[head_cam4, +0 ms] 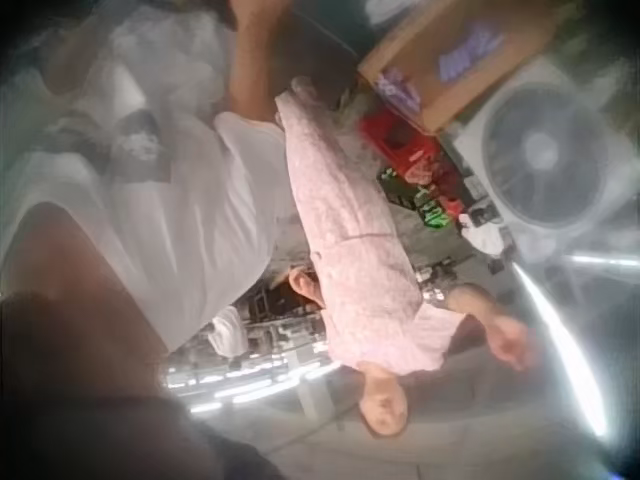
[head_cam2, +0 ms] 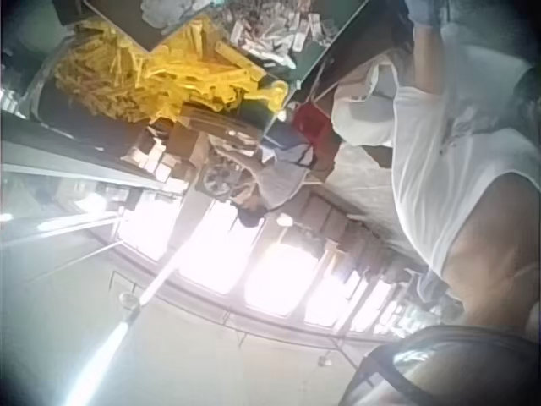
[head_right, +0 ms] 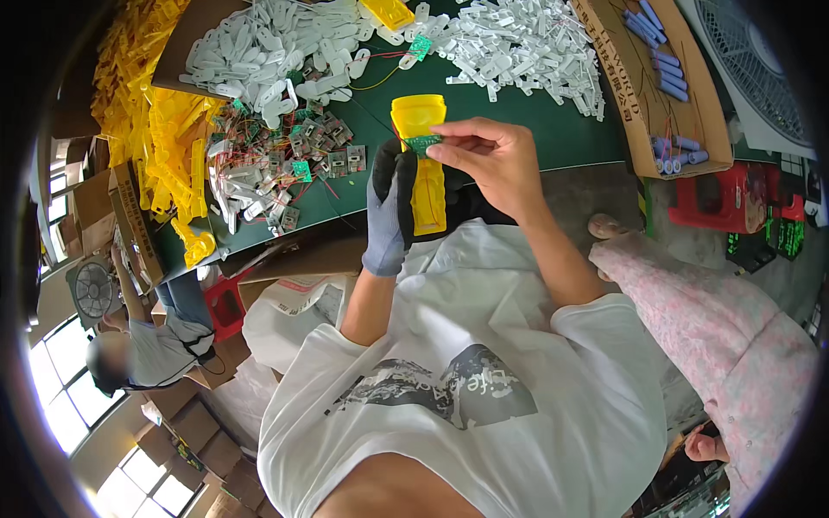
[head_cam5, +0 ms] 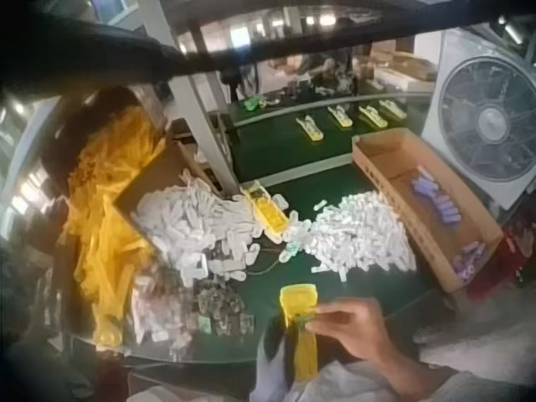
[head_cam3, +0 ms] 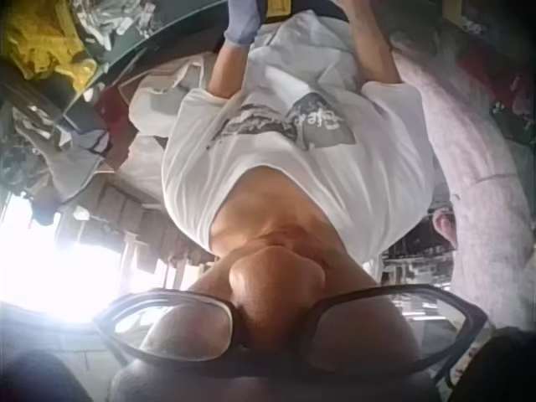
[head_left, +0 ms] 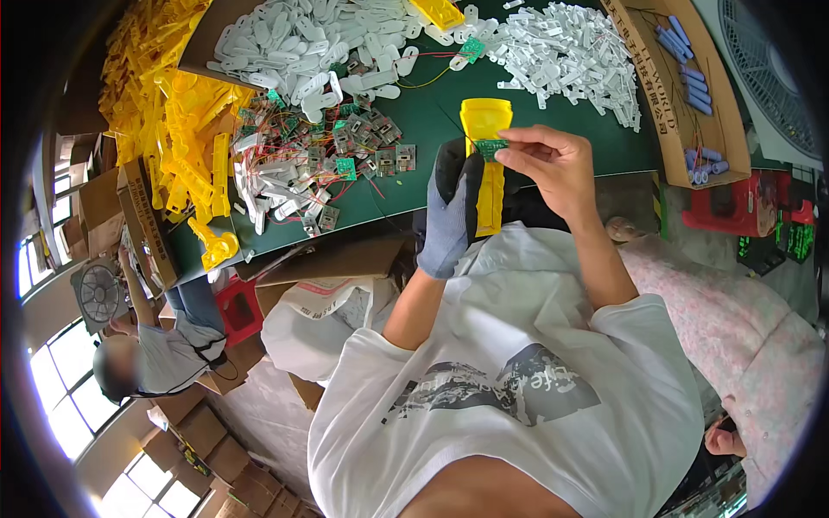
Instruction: The person assembles yellow plastic flashlight housings by inserting circuit boards, batteries, lens covers, and reflectors into them on an assembly line. The assembly is performed by hand while wearing work gloves.
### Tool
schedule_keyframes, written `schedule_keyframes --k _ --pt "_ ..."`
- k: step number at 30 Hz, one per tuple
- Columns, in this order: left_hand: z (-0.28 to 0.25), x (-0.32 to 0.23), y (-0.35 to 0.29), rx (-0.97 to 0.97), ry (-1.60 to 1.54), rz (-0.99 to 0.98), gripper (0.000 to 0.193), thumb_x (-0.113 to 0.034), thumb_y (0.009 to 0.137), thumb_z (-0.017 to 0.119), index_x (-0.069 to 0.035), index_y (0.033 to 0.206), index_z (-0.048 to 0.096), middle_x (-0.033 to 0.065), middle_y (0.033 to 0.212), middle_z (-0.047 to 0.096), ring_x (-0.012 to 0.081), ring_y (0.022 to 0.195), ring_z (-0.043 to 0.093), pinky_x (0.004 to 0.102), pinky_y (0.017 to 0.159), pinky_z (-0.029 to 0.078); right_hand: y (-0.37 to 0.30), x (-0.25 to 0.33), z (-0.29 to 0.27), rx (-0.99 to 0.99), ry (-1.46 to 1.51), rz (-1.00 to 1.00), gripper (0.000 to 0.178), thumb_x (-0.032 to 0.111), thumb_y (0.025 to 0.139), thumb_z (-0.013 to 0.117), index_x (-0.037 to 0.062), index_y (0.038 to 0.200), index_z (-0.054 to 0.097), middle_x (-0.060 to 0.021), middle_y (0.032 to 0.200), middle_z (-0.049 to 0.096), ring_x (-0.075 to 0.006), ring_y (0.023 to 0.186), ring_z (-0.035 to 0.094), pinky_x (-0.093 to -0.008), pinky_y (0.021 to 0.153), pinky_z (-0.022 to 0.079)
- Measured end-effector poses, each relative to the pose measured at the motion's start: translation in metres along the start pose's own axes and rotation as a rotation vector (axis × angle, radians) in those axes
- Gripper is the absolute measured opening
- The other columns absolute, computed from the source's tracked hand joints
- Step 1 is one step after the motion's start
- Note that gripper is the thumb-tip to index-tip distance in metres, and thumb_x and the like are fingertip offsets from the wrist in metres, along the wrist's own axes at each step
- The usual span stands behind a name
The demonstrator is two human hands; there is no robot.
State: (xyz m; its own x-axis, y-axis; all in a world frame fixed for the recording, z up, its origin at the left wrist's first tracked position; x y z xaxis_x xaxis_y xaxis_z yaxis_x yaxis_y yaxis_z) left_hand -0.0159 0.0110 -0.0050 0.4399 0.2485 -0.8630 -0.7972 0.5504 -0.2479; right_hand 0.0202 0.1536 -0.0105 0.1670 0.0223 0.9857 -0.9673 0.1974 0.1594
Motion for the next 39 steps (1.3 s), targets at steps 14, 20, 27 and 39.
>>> schedule_keyframes --k 14,20,27,39 --pt "0.004 0.011 0.014 -0.091 0.104 0.199 0.016 -0.011 0.096 0.044 -0.003 0.109 0.047 0.0031 0.094 0.054 0.0067 0.082 0.051 0.0225 0.072 0.044 -0.002 0.002 0.009 -0.157 -0.409 0.008 0.017 0.015 0.092 0.052 0.0004 0.084 0.051 -0.0070 0.070 0.048 -0.0146 0.056 0.043 -0.0281 0.053 0.036" --pt "0.002 0.013 0.014 -0.033 -0.071 0.121 0.019 -0.016 0.098 0.041 -0.004 0.111 0.045 0.0041 0.094 0.052 0.0070 0.082 0.050 0.0246 0.070 0.044 0.003 0.000 0.015 -0.156 -0.447 -0.043 0.017 0.014 0.094 0.047 0.0005 0.085 0.048 -0.0106 0.072 0.046 -0.0221 0.059 0.043 -0.0324 0.056 0.038" --pt "0.002 0.021 0.020 -0.101 0.052 0.216 0.026 -0.014 0.097 0.040 -0.002 0.120 0.042 0.0068 0.100 0.050 0.0111 0.088 0.049 0.0265 0.076 0.043 0.002 0.005 0.015 -0.160 -0.495 -0.049 0.017 0.013 0.094 0.047 -0.0001 0.085 0.048 -0.0124 0.073 0.045 -0.0249 0.060 0.044 -0.0335 0.057 0.038" --pt "0.004 0.005 0.017 -0.048 -0.184 0.005 0.025 -0.021 0.096 0.046 -0.011 0.119 0.042 0.0081 0.086 0.059 0.0157 0.066 0.060 0.0278 0.058 0.051 0.028 0.013 -0.036 -0.447 -1.233 0.060 0.019 0.024 0.078 0.069 0.0074 0.080 0.061 -0.0051 0.069 0.061 -0.0209 0.055 0.059 -0.0330 0.050 0.045"
Point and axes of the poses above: each hand's wrist, its own y-axis towards the middle knuckle, its own z-axis out of the palm, x = y × z, the point moved 2 cm from there along y, towards the middle knuckle
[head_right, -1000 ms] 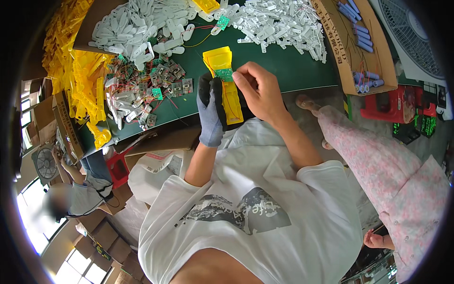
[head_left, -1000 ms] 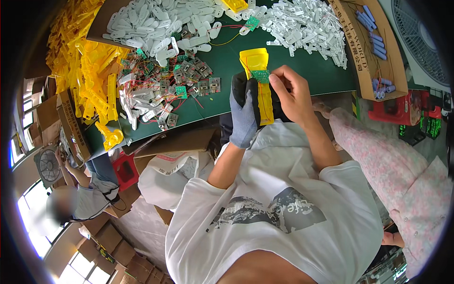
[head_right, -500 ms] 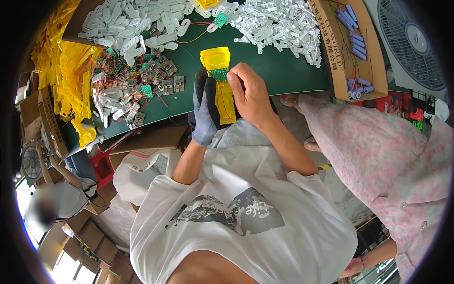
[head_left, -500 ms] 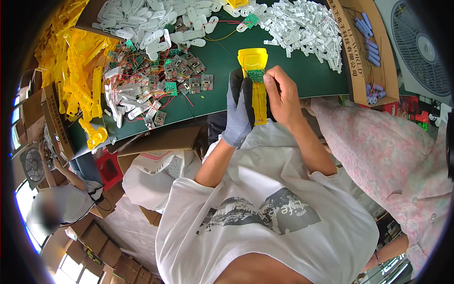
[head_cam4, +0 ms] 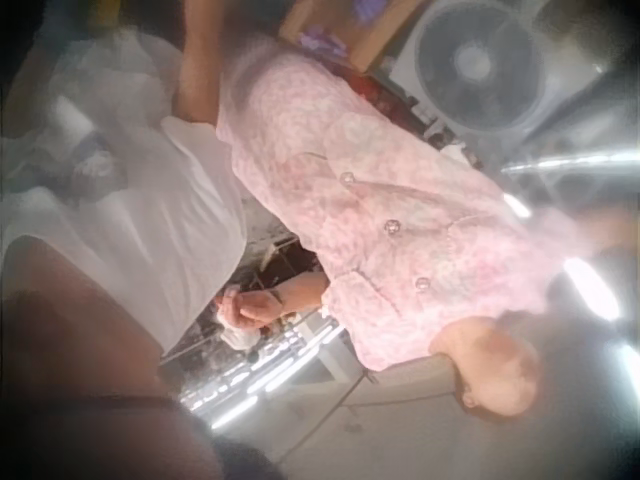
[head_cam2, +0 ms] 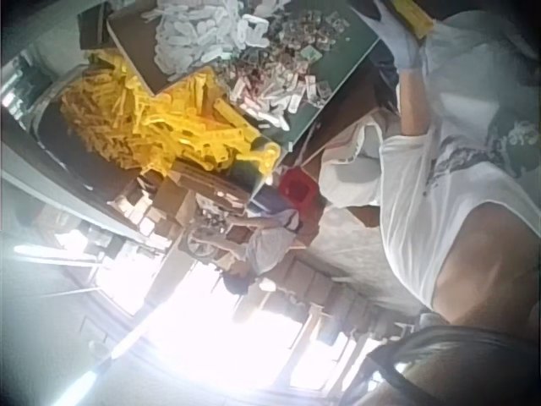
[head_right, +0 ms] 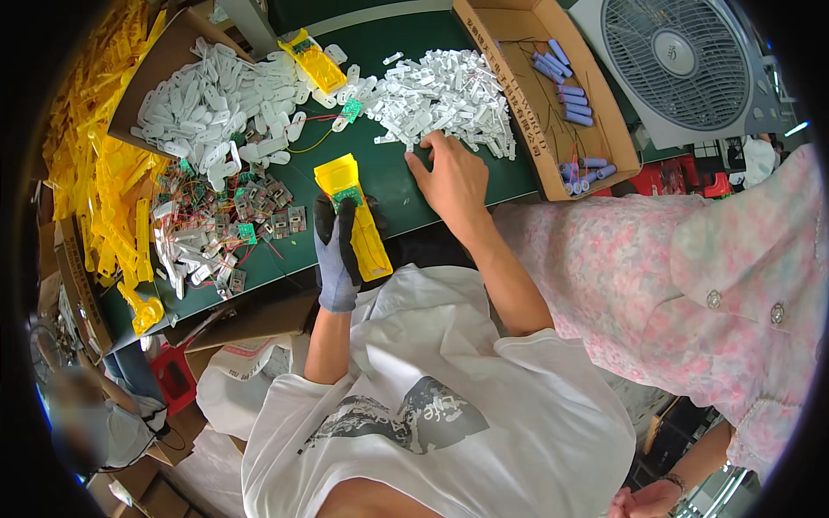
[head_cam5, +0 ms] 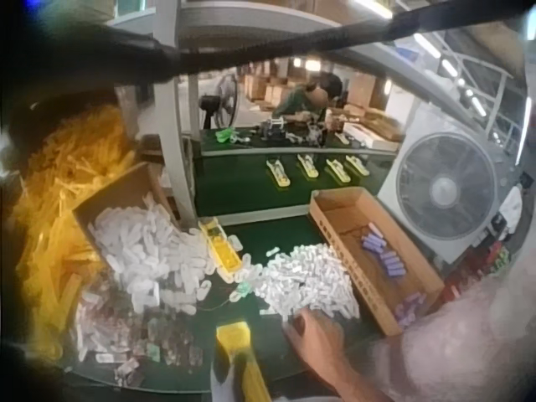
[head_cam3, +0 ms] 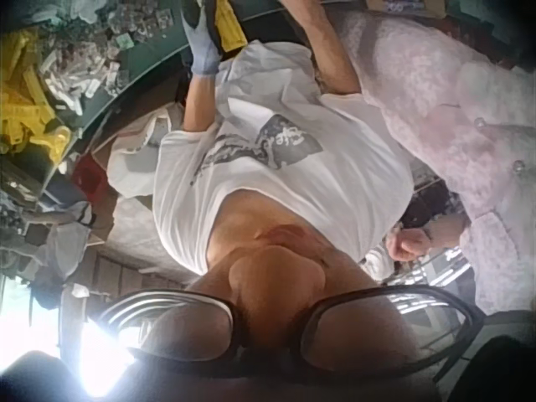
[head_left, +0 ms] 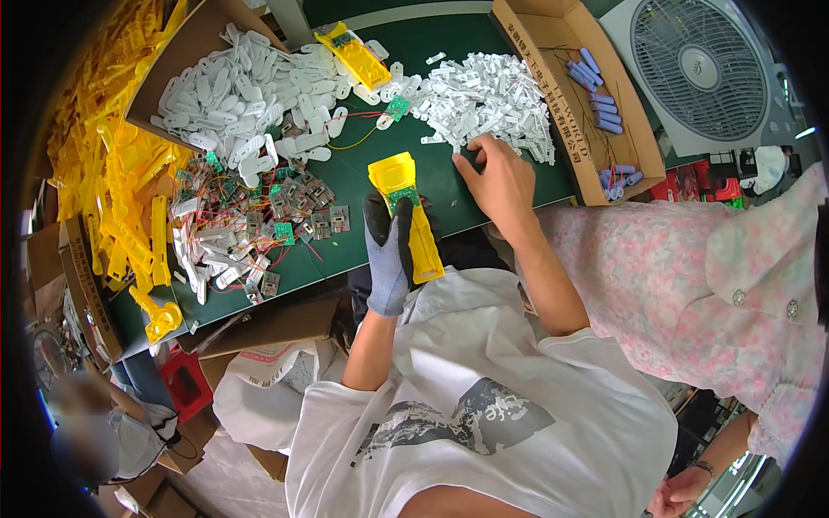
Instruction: The person assembles yellow plastic flashlight housings by inserting circuit boards, batteries, lens covers, and reflectors into them on an assembly line. The assembly is performed by hand while wearing work gloves.
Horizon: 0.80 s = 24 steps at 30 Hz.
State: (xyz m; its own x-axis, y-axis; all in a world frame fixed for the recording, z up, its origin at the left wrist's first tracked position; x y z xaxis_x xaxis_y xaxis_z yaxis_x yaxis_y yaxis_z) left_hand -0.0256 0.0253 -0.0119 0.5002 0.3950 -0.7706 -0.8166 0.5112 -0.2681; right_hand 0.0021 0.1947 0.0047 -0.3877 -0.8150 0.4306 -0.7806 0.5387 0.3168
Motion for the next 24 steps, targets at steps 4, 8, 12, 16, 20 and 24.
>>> schedule_keyframes --k 4,8,12,16,20,24 --pt "-0.005 -0.006 0.002 -0.030 0.017 0.075 0.035 -0.017 0.095 0.048 -0.013 0.128 0.037 0.0098 0.090 0.059 0.0178 0.066 0.061 0.0302 0.056 0.052 0.001 -0.004 0.007 0.002 0.084 -0.010 0.018 0.023 0.077 0.070 0.0090 0.084 0.061 -0.0048 0.074 0.062 -0.0215 0.058 0.061 -0.0336 0.051 0.046" --pt "-0.005 -0.010 0.005 -0.050 0.042 0.175 0.064 -0.014 0.093 0.049 -0.027 0.144 0.014 0.0152 0.100 0.058 0.0207 0.064 0.061 0.0331 0.054 0.053 0.018 -0.010 -0.001 -0.010 0.218 0.085 0.014 0.018 0.077 0.070 0.0086 0.086 0.064 -0.0057 0.077 0.062 -0.0226 0.062 0.060 -0.0331 0.056 0.047" --pt "-0.001 -0.014 0.002 0.038 0.035 0.124 0.060 -0.015 0.092 0.051 -0.022 0.143 0.019 0.0146 0.100 0.058 0.0194 0.066 0.060 0.0312 0.055 0.053 0.040 -0.018 -0.005 0.023 0.087 -0.229 0.016 0.015 0.079 0.068 0.0095 0.094 0.066 -0.0080 0.096 0.059 -0.0260 0.082 0.061 -0.0359 0.072 0.048" --pt "-0.009 -0.005 0.010 0.016 0.022 0.133 0.040 -0.016 0.092 0.052 -0.014 0.130 0.037 0.0094 0.093 0.057 0.0171 0.062 0.060 0.0296 0.053 0.052 0.051 -0.017 -0.015 0.262 0.086 -0.284 0.014 0.015 0.079 0.068 0.0073 0.090 0.063 -0.0068 0.097 0.057 -0.0269 0.086 0.059 -0.0365 0.075 0.048" --pt "-0.012 -0.003 0.016 -0.021 0.013 0.068 0.021 -0.017 0.094 0.052 -0.010 0.112 0.047 0.0044 0.083 0.054 0.0143 0.056 0.057 0.0274 0.048 0.049 0.055 -0.023 -0.012 0.354 0.193 -0.390 0.016 0.014 0.080 0.067 0.0034 0.090 0.059 -0.0083 0.092 0.056 -0.0261 0.079 0.059 -0.0349 0.071 0.047" --pt "-0.006 -0.002 0.018 -0.019 0.093 0.092 0.017 -0.017 0.094 0.052 -0.009 0.108 0.046 0.0036 0.080 0.053 0.0142 0.054 0.056 0.0271 0.047 0.048 0.056 -0.022 -0.013 0.378 0.192 -0.472 0.017 0.015 0.079 0.067 0.0028 0.086 0.058 -0.0083 0.088 0.057 -0.0258 0.082 0.058 -0.0342 0.072 0.046"
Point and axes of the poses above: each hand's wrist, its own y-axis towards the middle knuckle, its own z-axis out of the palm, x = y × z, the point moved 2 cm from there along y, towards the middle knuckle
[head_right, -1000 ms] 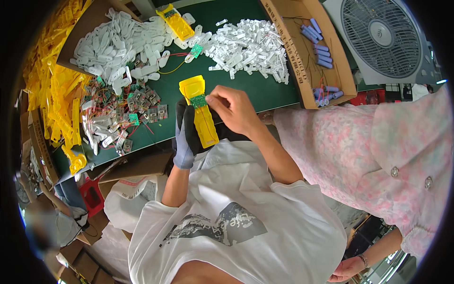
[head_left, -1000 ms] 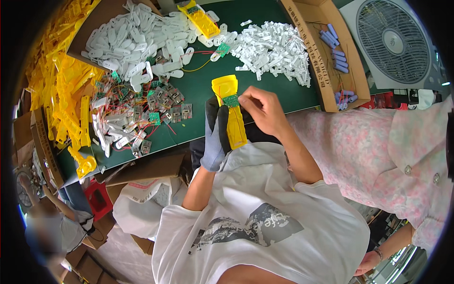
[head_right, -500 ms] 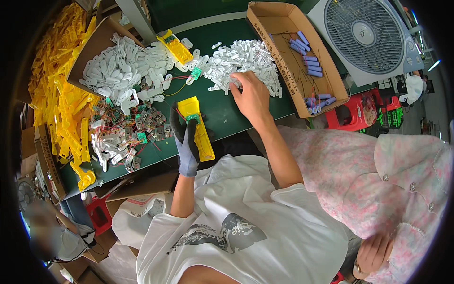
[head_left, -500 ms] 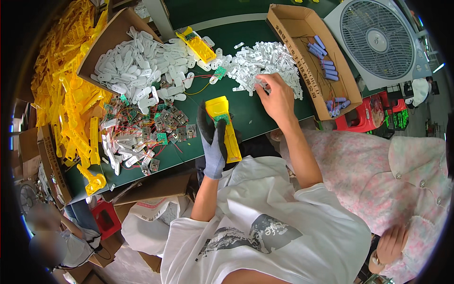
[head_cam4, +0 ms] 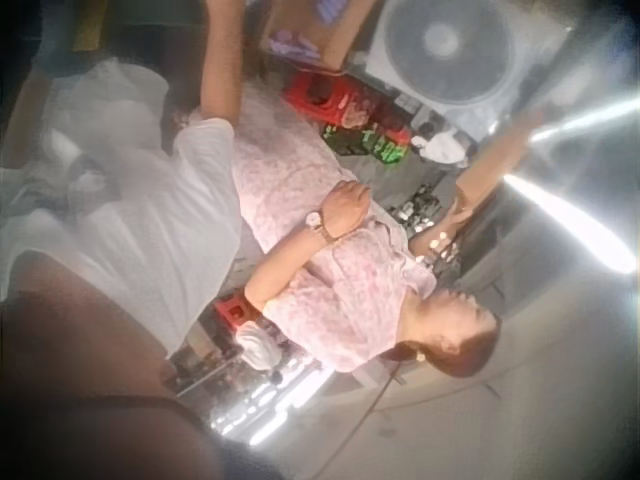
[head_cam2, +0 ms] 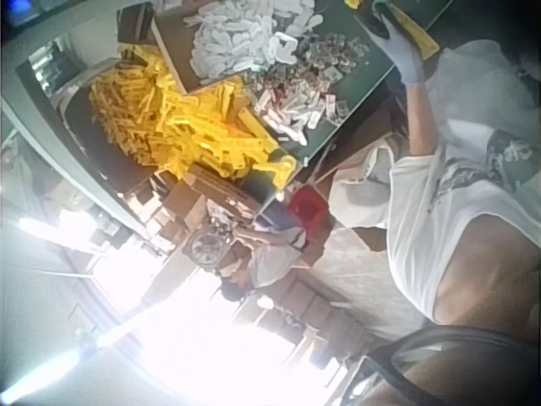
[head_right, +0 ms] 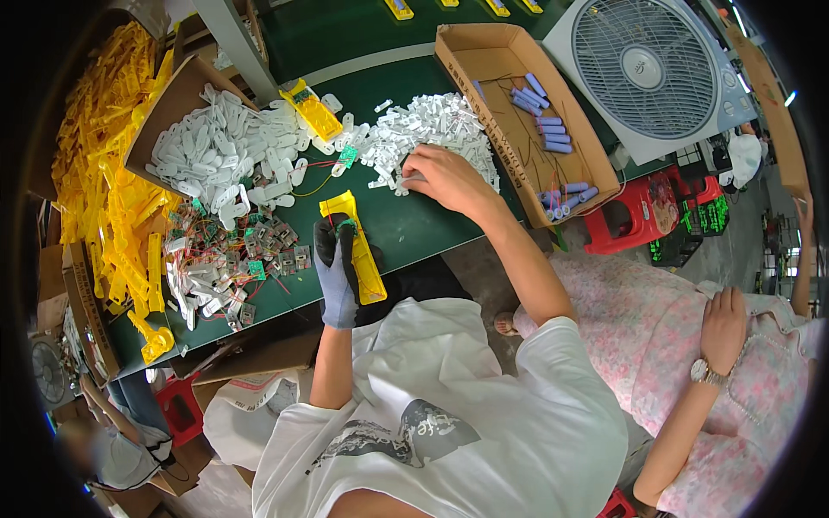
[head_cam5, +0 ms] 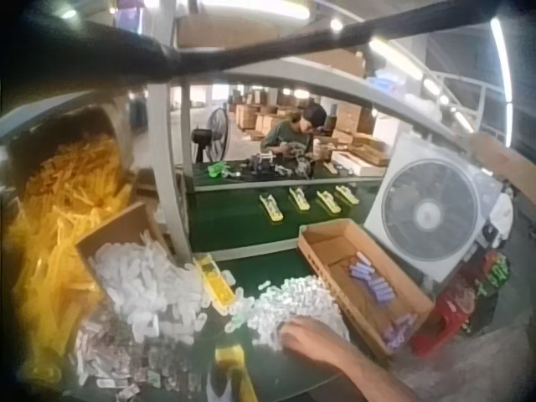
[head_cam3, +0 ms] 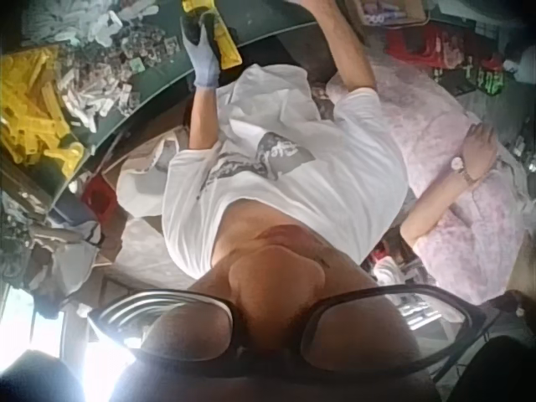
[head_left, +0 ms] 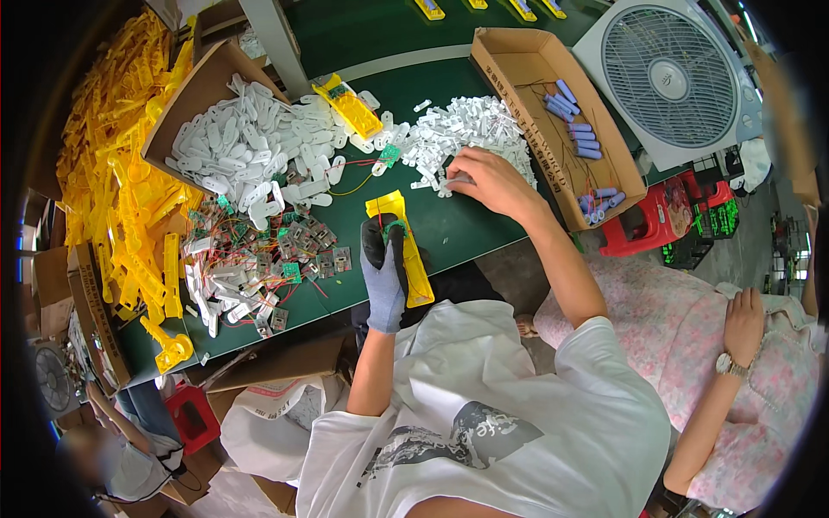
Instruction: The person assembles yellow plastic flashlight housings by inserting circuit boards, batteries, lens covers, and reflectors into them on an assembly line. The assembly is performed by hand while wearing work gloves.
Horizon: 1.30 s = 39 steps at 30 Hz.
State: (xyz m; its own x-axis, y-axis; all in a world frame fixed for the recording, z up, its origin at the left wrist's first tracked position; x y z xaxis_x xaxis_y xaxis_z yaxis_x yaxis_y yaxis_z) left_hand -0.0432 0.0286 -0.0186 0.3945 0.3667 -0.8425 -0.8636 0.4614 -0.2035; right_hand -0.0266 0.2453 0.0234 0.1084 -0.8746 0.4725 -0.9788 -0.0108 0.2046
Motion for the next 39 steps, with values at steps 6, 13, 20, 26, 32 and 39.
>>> schedule_keyframes --k 6,13,20,26,32,39 --pt "0.011 0.005 0.006 -0.033 -0.063 0.063 0.015 -0.014 0.092 0.055 -0.010 0.105 0.049 0.0023 0.078 0.055 0.0130 0.055 0.057 0.0263 0.047 0.047 -0.012 0.023 0.000 -0.163 0.345 0.297 0.015 0.012 0.084 0.066 0.0030 0.081 0.054 -0.0045 0.068 0.060 -0.0105 0.057 0.058 -0.0252 0.053 0.044" --pt "0.001 0.020 0.008 -0.059 0.345 0.299 0.018 0.001 0.090 0.051 0.001 0.108 0.049 0.0052 0.101 0.053 0.0099 0.093 0.049 0.0234 0.083 0.041 -0.034 0.071 0.056 -0.317 0.804 0.381 0.017 0.006 0.079 0.067 -0.0012 0.077 0.052 -0.0064 0.069 0.064 -0.0069 0.060 0.060 -0.0219 0.052 0.046" --pt "0.005 0.020 0.002 -0.107 0.154 0.297 0.024 -0.003 0.091 0.050 0.002 0.114 0.048 0.0089 0.103 0.056 0.0131 0.093 0.052 0.0267 0.082 0.043 -0.036 0.068 0.053 -0.267 1.346 0.483 0.022 0.004 0.079 0.070 -0.0008 0.096 0.057 -0.0060 0.080 0.064 -0.0077 0.070 0.061 -0.0213 0.063 0.051" --pt "-0.002 0.025 0.004 -0.029 0.381 0.251 0.030 -0.007 0.093 0.049 -0.001 0.122 0.044 0.0066 0.112 0.053 0.0130 0.096 0.054 0.0269 0.083 0.046 -0.040 0.059 0.059 -0.216 1.212 0.490 0.025 0.005 0.080 0.070 -0.0033 0.102 0.061 -0.0082 0.084 0.065 -0.0099 0.075 0.063 -0.0226 0.067 0.054" --pt "0.005 0.015 0.004 -0.062 0.448 0.315 0.021 -0.001 0.088 0.050 0.004 0.109 0.053 0.0123 0.093 0.059 0.0159 0.084 0.055 0.0288 0.076 0.045 -0.040 0.050 0.058 -0.111 1.218 0.603 0.024 0.005 0.078 0.071 -0.0044 0.099 0.063 -0.0089 0.084 0.067 -0.0108 0.073 0.064 -0.0224 0.062 0.052" --pt "0.017 0.000 0.002 -0.034 0.559 0.320 0.021 -0.005 0.091 0.048 0.003 0.109 0.053 0.0144 0.088 0.060 0.0182 0.076 0.055 0.0296 0.070 0.045 -0.041 0.051 0.063 -0.238 1.224 0.555 0.024 0.003 0.078 0.071 -0.0053 0.099 0.063 -0.0108 0.085 0.068 -0.0114 0.075 0.065 -0.0212 0.064 0.053"
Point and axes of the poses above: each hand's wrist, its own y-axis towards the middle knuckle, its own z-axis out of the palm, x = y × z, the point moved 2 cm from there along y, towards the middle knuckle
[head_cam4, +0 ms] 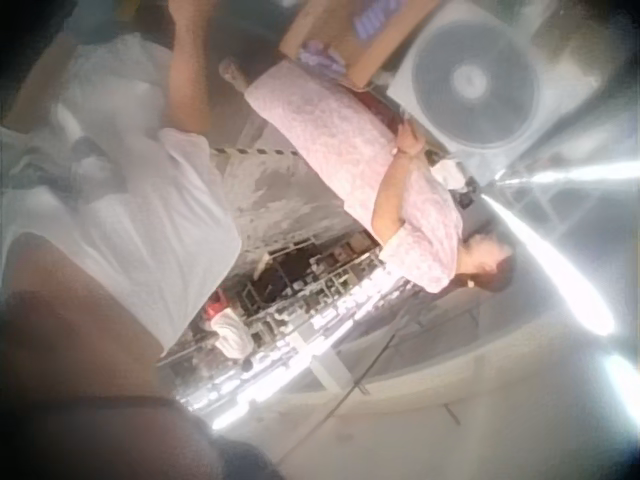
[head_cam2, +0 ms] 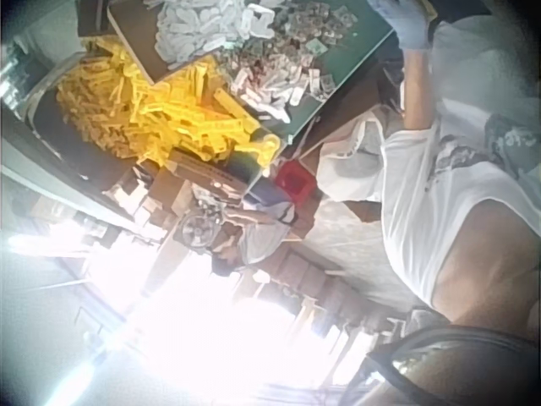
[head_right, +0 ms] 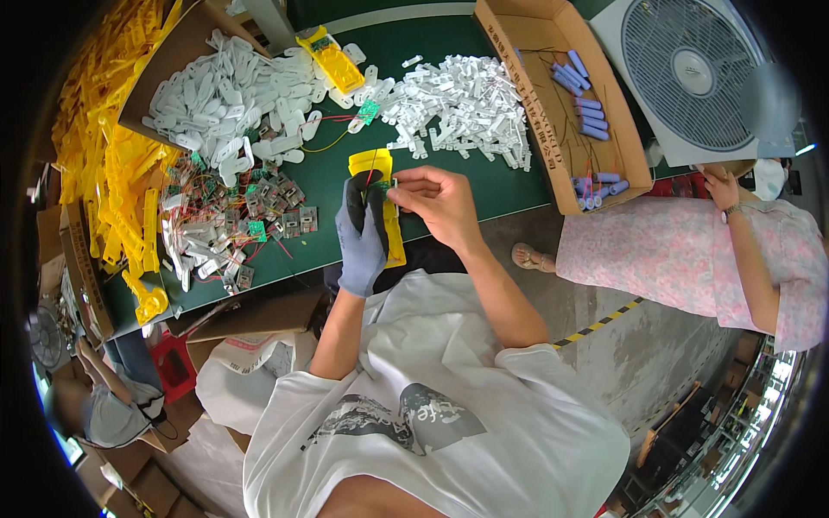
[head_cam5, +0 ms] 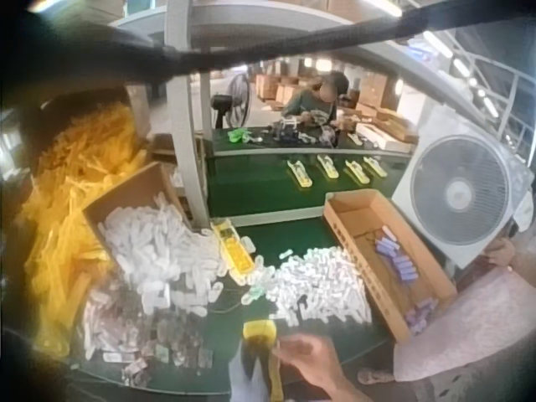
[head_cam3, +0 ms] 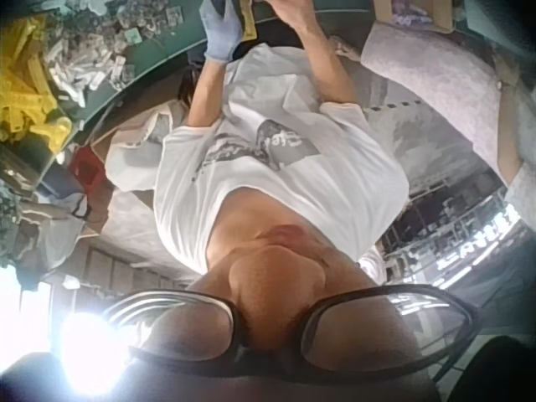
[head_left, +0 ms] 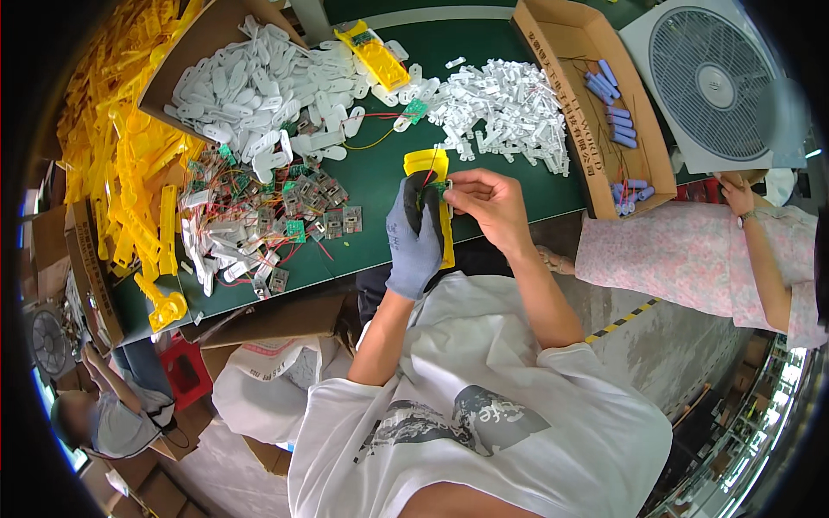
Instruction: The person assembles yellow plastic flashlight housings by inserting circuit boards, batteries, lens covers, and reflectors into them on an assembly line. The assembly is performed by hand while wearing work gloves.
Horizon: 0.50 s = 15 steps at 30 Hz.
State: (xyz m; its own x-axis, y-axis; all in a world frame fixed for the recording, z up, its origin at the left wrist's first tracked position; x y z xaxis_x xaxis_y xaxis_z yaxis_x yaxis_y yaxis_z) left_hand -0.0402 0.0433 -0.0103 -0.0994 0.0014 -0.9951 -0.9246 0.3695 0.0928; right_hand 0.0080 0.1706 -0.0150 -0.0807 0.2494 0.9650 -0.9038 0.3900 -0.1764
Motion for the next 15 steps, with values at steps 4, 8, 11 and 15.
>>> schedule_keyframes --k 4,8,11,15 --pt "-0.0023 -0.0011 0.0007 -0.013 0.022 -0.011 0.020 -0.005 0.091 0.048 0.003 0.109 0.053 0.0133 0.085 0.060 0.0173 0.073 0.055 0.0299 0.069 0.046 -0.0003 -0.0007 0.0027 -0.024 0.003 -0.040 0.025 0.002 0.077 0.072 -0.0054 0.099 0.063 -0.0108 0.085 0.067 -0.0105 0.074 0.064 -0.0213 0.065 0.053" --pt "-0.0018 0.0001 -0.0002 -0.003 0.005 -0.039 0.020 -0.006 0.091 0.048 0.002 0.108 0.053 0.0129 0.084 0.060 0.0164 0.072 0.054 0.0296 0.068 0.046 -0.0029 -0.0077 0.0045 -0.062 0.079 -0.043 0.023 0.000 0.077 0.072 -0.0062 0.098 0.063 -0.0111 0.085 0.067 -0.0106 0.075 0.064 -0.0220 0.067 0.053" --pt "-0.0026 0.0005 -0.0011 0.004 0.028 -0.050 0.018 -0.005 0.091 0.048 0.002 0.107 0.053 0.0128 0.084 0.060 0.0160 0.072 0.055 0.0294 0.068 0.046 -0.0053 -0.0056 0.0089 -0.072 -0.014 -0.142 0.022 -0.002 0.077 0.070 -0.0069 0.098 0.063 -0.0114 0.086 0.067 -0.0112 0.076 0.064 -0.0229 0.071 0.054" --pt "-0.0034 -0.0010 -0.0040 -0.019 0.025 -0.009 0.017 -0.004 0.090 0.049 0.002 0.105 0.053 0.0134 0.084 0.059 0.0173 0.073 0.055 0.0302 0.069 0.046 -0.0089 -0.0087 0.0095 -0.028 -0.041 -0.155 0.028 -0.003 0.078 0.069 -0.0066 0.105 0.062 -0.0132 0.091 0.067 -0.0124 0.079 0.064 -0.0241 0.074 0.054"
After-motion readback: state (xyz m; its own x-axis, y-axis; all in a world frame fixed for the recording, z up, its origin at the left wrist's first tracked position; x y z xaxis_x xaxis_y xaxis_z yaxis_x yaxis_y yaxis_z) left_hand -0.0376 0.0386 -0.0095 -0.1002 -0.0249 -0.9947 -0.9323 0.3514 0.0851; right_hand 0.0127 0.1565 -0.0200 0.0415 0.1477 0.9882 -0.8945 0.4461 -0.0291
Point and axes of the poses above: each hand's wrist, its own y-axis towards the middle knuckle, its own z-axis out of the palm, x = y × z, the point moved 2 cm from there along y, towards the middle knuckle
